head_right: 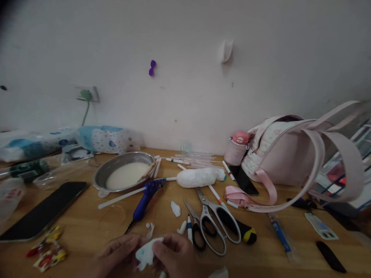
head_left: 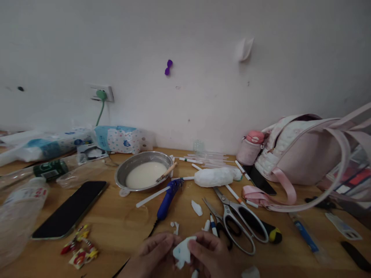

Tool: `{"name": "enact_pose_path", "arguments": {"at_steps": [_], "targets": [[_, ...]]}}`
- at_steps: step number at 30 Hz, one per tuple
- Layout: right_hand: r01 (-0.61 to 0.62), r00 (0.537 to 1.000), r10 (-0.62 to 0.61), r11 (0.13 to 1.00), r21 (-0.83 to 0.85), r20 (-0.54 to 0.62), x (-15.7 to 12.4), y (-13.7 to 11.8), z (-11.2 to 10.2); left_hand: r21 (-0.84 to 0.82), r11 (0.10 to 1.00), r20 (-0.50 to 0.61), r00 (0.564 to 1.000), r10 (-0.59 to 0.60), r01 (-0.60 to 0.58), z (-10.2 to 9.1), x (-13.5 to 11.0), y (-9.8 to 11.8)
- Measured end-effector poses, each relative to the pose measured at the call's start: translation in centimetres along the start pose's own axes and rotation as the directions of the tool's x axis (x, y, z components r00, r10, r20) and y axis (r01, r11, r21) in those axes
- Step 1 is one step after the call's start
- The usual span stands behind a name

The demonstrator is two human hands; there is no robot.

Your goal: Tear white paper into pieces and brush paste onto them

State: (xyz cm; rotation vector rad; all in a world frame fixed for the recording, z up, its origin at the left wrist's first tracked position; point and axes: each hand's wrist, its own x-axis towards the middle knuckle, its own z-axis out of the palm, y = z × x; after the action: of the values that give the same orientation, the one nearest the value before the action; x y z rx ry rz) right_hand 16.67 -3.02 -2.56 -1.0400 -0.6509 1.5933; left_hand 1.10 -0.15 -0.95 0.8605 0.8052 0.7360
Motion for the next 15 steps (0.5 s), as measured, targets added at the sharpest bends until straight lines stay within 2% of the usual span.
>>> {"name": "enact_pose_path", "arguments": {"at_steps": [3, 7, 11, 13, 15], "targets": [[-0.021, 0.999, 0.026, 0.994, 0.106, -0.047, 0.2, 0.3, 0.1, -0.108, 0.994, 0.045, 0.999, -0.006, 0.011, 0.1, 0.0, 0.4], [0.031, 0.994, -0.026, 0.998, 0.049, -0.105, 0.1, 0.5, 0.2, -0.113, 0.994, 0.052, 0.999, 0.009, -0.003, 0.2, 0.1, -0.3], [0.031, 0.997, -0.028, 0.999, 0.034, -0.067, 0.1, 0.8, 0.1, -0.081, 0.997, 0.073, 0.997, -0.014, 0.020, 0.3, 0.3, -0.9], [0.053, 0.996, -0.056, 0.997, -0.048, -0.066, 0.2, 1.0, 0.0, -0.031, 0.999, 0.039, 0.999, -0.037, 0.039, 0.1, 0.4, -1.0], [0.091, 0.991, -0.109, 0.974, -0.205, -0.080, 0.1, 1.1, 0.2, 0.017, 0.999, -0.011, 0.999, -0.034, 0.034, -0.1, 0.5, -1.0]]}}
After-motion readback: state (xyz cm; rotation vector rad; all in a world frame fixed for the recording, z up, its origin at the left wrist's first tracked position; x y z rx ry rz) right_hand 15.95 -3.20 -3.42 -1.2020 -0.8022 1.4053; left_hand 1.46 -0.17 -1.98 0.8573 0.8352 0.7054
